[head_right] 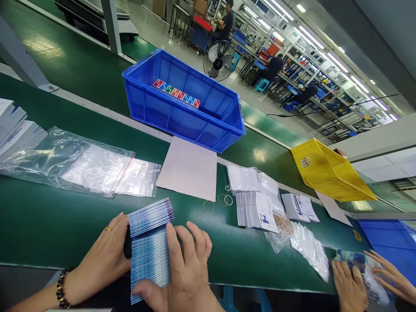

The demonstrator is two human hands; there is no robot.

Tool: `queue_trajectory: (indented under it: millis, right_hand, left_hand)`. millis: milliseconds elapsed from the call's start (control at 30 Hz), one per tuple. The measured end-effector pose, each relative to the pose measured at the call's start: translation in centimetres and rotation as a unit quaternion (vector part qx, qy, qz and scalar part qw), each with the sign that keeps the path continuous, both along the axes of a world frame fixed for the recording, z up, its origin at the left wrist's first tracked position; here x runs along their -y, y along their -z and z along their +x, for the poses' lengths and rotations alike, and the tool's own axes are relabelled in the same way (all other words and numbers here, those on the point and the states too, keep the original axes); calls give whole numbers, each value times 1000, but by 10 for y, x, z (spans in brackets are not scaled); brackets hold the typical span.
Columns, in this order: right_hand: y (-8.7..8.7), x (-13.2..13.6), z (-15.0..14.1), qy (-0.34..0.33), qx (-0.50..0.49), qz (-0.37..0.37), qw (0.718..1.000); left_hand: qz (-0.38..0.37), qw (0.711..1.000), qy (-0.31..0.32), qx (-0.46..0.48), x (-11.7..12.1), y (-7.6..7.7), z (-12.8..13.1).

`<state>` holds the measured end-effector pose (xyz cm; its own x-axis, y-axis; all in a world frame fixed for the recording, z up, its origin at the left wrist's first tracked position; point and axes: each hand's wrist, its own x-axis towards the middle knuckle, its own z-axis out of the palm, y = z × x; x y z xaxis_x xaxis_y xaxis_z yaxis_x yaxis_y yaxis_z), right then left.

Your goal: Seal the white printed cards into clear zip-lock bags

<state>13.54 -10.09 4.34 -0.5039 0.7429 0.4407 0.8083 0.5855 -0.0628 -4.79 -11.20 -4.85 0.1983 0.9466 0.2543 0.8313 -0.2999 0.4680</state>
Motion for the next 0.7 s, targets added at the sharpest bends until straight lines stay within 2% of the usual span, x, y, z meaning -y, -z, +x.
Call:
queue_trajectory:
  millis: [167, 700]
  right_hand:
    - [-1, -4, -2, -5, 2, -30, 1000]
    - [-2, -3, -1, -6, 6, -15, 1000]
  left_hand:
    - [4, 1000, 1, 5, 0, 0, -1]
    - [-6, 1000, 2, 8, 0, 0, 0]
